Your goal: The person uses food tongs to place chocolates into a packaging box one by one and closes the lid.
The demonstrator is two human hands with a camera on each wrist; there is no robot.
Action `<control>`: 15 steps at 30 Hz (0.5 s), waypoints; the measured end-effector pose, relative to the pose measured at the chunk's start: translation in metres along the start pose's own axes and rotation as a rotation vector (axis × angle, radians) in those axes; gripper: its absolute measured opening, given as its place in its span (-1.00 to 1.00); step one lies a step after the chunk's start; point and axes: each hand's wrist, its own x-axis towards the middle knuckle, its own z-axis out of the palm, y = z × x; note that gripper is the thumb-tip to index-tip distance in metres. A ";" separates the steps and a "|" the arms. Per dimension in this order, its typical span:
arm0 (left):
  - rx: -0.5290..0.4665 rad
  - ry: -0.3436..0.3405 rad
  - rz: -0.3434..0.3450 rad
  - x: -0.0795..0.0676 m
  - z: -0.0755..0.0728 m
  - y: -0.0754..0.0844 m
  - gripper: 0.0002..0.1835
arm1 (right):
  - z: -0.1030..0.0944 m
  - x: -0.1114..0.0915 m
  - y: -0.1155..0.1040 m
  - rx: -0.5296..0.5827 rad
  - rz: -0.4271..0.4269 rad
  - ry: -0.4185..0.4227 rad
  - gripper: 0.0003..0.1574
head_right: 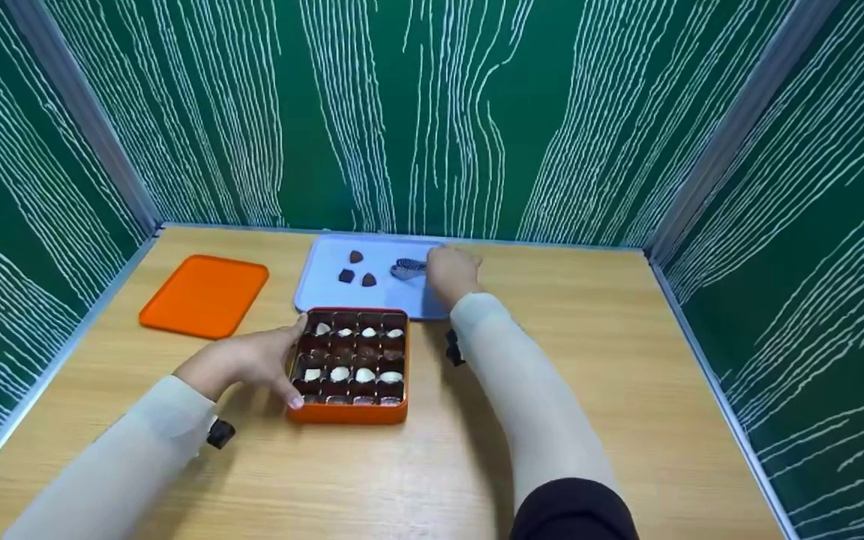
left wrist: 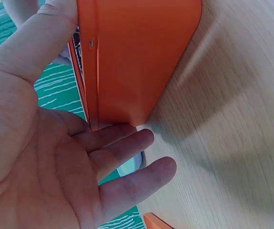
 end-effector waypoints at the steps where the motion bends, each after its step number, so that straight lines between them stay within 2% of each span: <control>1: -0.003 0.000 0.003 0.000 0.000 0.000 0.78 | -0.002 -0.003 0.001 -0.015 -0.006 -0.006 -0.72; 5: 0.007 -0.007 0.008 0.001 0.000 0.000 0.78 | -0.014 -0.018 0.002 -0.107 -0.076 -0.009 -0.69; 8: 0.007 -0.009 0.005 0.000 -0.001 0.000 0.79 | -0.022 -0.031 0.005 -0.118 -0.105 0.000 -0.68; 12: 0.006 -0.011 0.011 -0.002 -0.001 0.000 0.80 | -0.033 -0.054 0.009 -0.035 -0.101 -0.006 -0.65; 15: 0.015 -0.013 0.018 -0.002 0.000 0.000 0.81 | -0.042 -0.081 0.010 0.025 -0.117 -0.008 -0.66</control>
